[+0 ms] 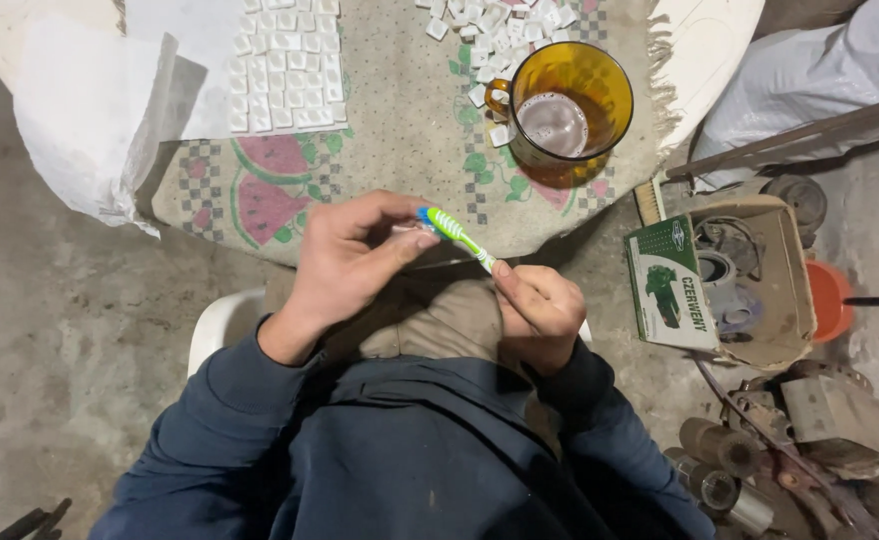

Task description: Cleaning individual computer keyboard keys using a toothbrush and water, then drying them with a paper towel.

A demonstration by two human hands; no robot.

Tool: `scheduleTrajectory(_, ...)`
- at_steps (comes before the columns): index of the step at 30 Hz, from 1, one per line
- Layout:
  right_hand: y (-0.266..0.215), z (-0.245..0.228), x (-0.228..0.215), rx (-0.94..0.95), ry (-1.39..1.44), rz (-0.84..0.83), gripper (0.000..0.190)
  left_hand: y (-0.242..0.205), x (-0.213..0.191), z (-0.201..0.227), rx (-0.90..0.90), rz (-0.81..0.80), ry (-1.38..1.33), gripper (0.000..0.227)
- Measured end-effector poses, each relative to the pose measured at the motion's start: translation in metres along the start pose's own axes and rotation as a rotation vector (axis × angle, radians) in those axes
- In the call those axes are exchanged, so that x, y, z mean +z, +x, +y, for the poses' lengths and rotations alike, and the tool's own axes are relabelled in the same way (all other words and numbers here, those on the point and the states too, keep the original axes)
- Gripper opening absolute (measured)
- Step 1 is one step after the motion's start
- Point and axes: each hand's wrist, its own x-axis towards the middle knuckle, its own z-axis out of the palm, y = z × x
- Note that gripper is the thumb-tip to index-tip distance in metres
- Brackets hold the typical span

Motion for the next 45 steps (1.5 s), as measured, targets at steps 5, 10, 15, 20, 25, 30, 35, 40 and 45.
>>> scheduleTrajectory(5,0.007,-0.004,0.003,-0.123,-0.031,-0.014,0.036,-0.001,-0.011,0.021,0.027,0.066,0.212,0.020)
scheduleTrajectory(10,-0.004,0.007,0.004,-0.240,-0.164,0.057,0.038,0.000,-0.012,0.011,0.069,0.061,0.125,0.021)
scheduleTrajectory(15,0.004,0.000,0.004,-0.175,-0.095,0.045,0.040,0.002,-0.011,0.021,0.163,0.014,0.294,0.022)
scheduleTrajectory(20,-0.008,0.003,0.006,-0.121,-0.039,0.001,0.042,-0.002,-0.019,0.018,0.165,0.096,0.250,0.019)
scheduleTrajectory(25,-0.009,0.000,0.007,-0.084,-0.016,0.015,0.041,-0.001,-0.013,0.019,0.077,0.032,0.187,0.017)
scheduleTrajectory(30,-0.004,0.002,0.010,-0.149,-0.053,-0.009,0.041,-0.003,-0.014,0.023,0.088,0.032,0.315,0.019)
scheduleTrajectory(35,0.012,0.009,0.004,-0.281,-0.134,-0.003,0.041,-0.003,-0.023,0.030,0.056,-0.041,0.335,0.017)
scheduleTrajectory(40,0.010,0.010,0.001,-0.296,-0.176,-0.028,0.043,-0.003,-0.023,0.032,-0.037,-0.110,0.264,0.016)
scheduleTrajectory(45,0.009,0.019,-0.001,-0.313,-0.158,-0.028,0.046,-0.002,-0.025,0.029,-0.096,-0.086,0.185,0.016)
